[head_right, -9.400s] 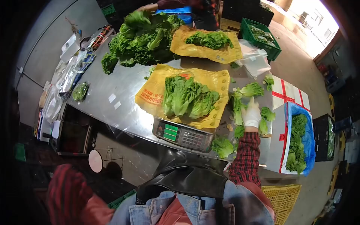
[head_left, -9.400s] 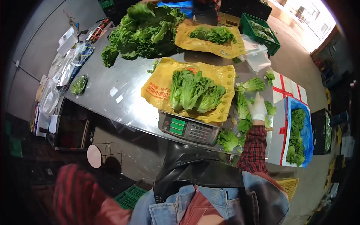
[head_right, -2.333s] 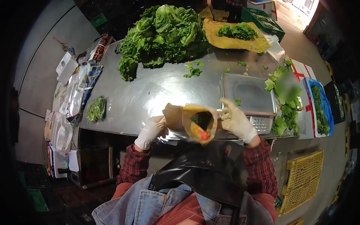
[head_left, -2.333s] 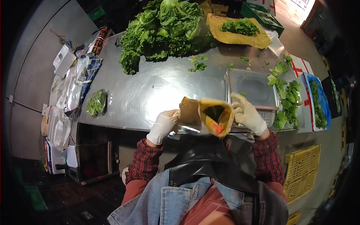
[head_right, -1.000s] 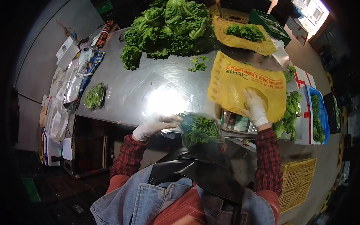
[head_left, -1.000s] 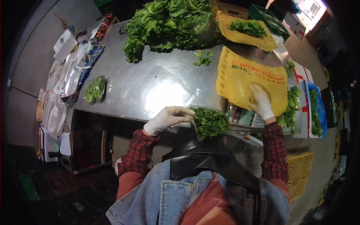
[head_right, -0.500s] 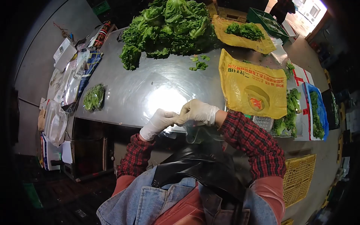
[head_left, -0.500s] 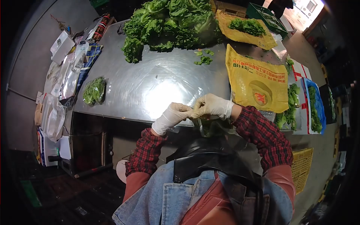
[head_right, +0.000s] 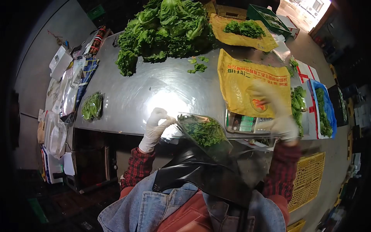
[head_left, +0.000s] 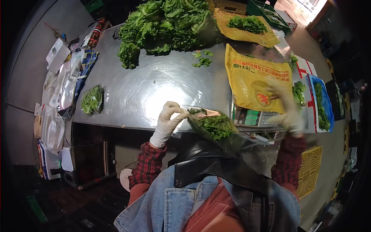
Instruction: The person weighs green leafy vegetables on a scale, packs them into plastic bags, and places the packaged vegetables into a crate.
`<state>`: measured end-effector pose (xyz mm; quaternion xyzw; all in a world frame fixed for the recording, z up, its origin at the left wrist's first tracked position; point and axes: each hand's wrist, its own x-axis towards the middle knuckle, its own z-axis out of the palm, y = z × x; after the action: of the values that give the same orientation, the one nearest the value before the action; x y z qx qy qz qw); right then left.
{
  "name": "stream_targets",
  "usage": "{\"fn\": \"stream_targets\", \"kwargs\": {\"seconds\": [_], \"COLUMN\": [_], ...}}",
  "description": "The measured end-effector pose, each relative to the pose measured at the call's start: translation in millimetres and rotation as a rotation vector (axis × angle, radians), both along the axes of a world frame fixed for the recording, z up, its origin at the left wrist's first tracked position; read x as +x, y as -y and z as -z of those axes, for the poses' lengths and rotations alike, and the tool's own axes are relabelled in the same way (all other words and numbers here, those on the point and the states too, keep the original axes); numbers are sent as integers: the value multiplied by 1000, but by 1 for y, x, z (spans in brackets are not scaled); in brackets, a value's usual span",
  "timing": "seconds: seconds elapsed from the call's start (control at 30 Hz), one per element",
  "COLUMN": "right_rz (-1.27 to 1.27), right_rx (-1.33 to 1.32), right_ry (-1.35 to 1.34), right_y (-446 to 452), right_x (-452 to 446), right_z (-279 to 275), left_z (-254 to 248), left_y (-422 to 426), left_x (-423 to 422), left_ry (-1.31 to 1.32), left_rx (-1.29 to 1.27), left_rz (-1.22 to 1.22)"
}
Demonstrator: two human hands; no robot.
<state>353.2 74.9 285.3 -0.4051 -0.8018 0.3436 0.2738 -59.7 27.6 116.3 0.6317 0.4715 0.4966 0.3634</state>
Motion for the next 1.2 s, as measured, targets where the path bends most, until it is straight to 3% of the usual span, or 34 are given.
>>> {"fn": "stream_targets", "kwargs": {"seconds": [0.03,0.1,0.13,0.2,0.23,0.33,0.37,0.47,0.6,0.77,0.83,0.9,0.93,0.97,1.0,1.03,1.13,1.17,1.2], "right_rz": [-50,-359,-352,-442,-438,-83,-74,217,104,199,481,631,726,819,908,923,740,752,706], "right_rx": [140,236,233,136,130,-383,-385,-12,66,50,-40,-91,-293,-496,-698,-699,-959,-962,-803], "right_ry": [246,355,351,-51,-55,-419,-424,-293,-286,-392,-492,-542,-520,-497,-473,-480,-63,-75,63], "right_y": [8,12,17,31,41,66,70,84,84,81,84,83,74,65,62,67,93,95,98], "right_x": [-24,-48,-49,-49,-46,-36,-44,-89,-103,-73,-74,-73,-71,-67,-64,-61,-57,-57,-59], "right_z": [28,89,113,144,148,150,146,126,131,146,150,155,158,161,167,180,233,229,218], "left_z": [0,-13,-15,-7,-1,6,7,10,11,7,8,8,9,10,11,12,65,63,57], "left_y": [-1,-2,-4,-7,-7,-9,-9,-15,-27,-34,-28,-20,-17,-16,-17,-20,10,16,20], "left_x": [2,8,10,10,10,11,12,15,17,22,28,34,37,43,50,56,51,52,53], "left_ry": [-2,64,96,206,318,469,515,552,540,520,513,93,-123,-129,-274,-422,-519,-530,-468], "left_rx": [-2,-8,-11,-22,-29,-68,-94,-124,-108,-11,14,-187,-285,-290,-502,-710,-836,-832,-713], "left_rz": [6,-1,-3,9,16,12,-5,-11,-44,-144,-146,-208,-232,-220,-210,-199,-56,-44,-35]}}
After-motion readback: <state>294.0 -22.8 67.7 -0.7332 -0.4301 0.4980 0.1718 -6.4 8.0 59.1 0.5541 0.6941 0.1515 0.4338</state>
